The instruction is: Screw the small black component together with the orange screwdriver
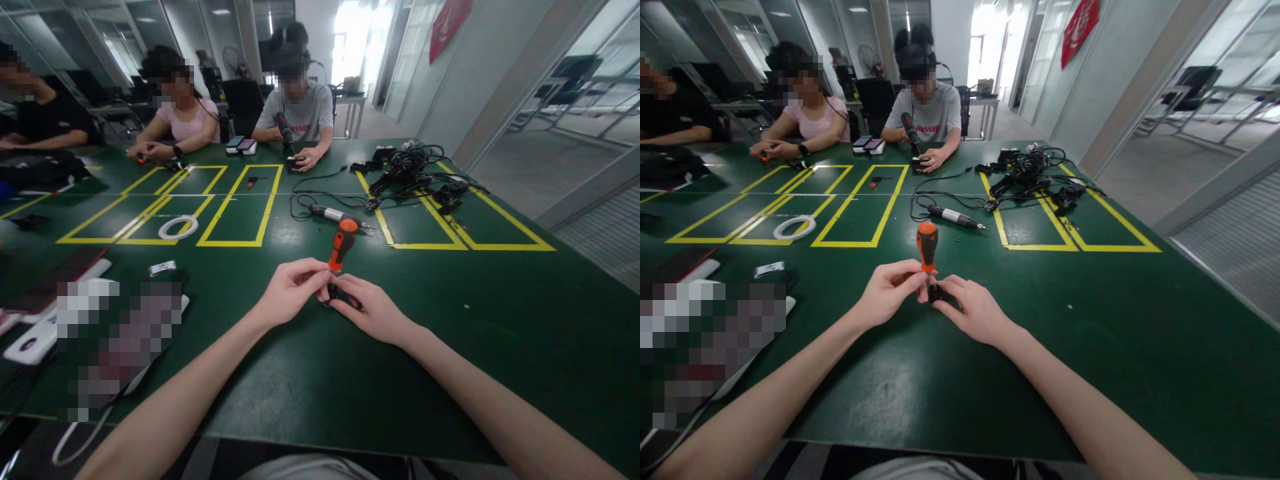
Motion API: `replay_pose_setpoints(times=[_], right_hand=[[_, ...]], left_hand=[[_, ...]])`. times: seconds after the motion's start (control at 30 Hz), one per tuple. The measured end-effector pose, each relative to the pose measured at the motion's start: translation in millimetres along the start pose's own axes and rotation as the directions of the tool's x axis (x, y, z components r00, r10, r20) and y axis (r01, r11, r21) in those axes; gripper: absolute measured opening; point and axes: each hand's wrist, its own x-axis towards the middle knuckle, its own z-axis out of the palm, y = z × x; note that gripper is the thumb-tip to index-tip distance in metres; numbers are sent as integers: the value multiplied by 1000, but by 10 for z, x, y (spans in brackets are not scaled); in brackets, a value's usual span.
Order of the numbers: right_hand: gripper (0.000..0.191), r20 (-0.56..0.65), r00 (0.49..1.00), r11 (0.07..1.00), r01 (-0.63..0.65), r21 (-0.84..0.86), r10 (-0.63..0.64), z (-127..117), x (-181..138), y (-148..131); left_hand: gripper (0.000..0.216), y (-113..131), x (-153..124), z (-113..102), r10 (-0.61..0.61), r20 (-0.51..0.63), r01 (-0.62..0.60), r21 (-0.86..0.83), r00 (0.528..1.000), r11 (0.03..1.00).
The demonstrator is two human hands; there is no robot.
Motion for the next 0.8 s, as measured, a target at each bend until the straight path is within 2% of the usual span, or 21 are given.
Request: replay_pose_setpoints(times=[0.43, 0.57, 0.7, 0.8], right_hand=[[16, 10, 1000, 1000, -1, -19, 1, -7, -2, -5], [17, 4, 1000, 1000, 4, -29, -3, 2, -4, 11], [15, 11, 1000, 1000, -3, -21, 3, -5, 3, 10], [14, 14, 1000, 1000, -6, -7, 6, -13, 6, -8]], left_hand=[[31, -6, 7, 8, -39, -109, 35, -42, 993, 999], [31, -24, 18, 12, -6, -153, -2, -52, 988, 999], [28, -60, 25, 19, 26, -138, -31, -35, 990, 999], [38, -66, 30, 35, 34, -134, -46, -94, 990, 994]])
